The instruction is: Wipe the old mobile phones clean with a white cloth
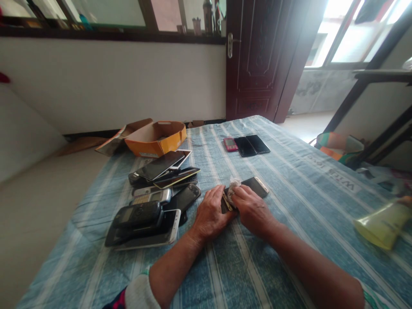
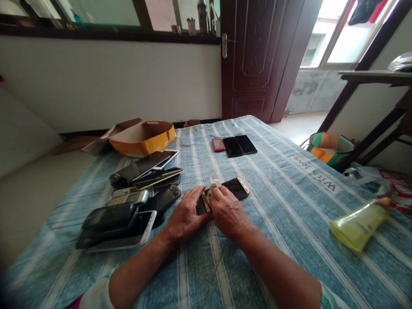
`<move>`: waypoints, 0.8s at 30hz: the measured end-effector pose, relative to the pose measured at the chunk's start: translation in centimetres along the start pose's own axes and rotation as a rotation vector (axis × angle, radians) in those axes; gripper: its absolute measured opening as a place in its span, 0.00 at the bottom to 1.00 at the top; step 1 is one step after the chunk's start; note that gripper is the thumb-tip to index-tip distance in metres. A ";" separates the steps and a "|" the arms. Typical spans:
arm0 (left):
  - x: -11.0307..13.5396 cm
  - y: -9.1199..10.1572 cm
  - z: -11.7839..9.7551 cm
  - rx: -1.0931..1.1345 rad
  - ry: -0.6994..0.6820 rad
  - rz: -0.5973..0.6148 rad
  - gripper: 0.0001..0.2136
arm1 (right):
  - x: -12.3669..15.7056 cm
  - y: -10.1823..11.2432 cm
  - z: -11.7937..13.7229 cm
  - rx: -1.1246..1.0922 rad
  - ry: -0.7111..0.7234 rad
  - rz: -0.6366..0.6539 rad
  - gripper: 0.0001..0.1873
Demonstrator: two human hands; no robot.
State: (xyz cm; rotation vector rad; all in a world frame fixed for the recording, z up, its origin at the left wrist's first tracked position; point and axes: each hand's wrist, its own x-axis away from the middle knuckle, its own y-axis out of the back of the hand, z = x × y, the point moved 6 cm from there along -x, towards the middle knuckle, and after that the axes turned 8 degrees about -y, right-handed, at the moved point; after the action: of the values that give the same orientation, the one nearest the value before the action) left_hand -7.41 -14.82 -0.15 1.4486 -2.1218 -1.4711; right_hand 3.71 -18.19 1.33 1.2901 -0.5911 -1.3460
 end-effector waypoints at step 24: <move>-0.2 0.3 -0.5 0.017 0.025 0.018 0.30 | -1.5 0.8 -3.8 0.146 -0.176 -0.047 0.14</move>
State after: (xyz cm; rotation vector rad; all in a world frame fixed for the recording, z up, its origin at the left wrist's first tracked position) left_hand -7.12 -14.95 0.40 1.4425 -2.1317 -1.4246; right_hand 7.12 -15.76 1.46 1.3172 -0.7980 -1.4874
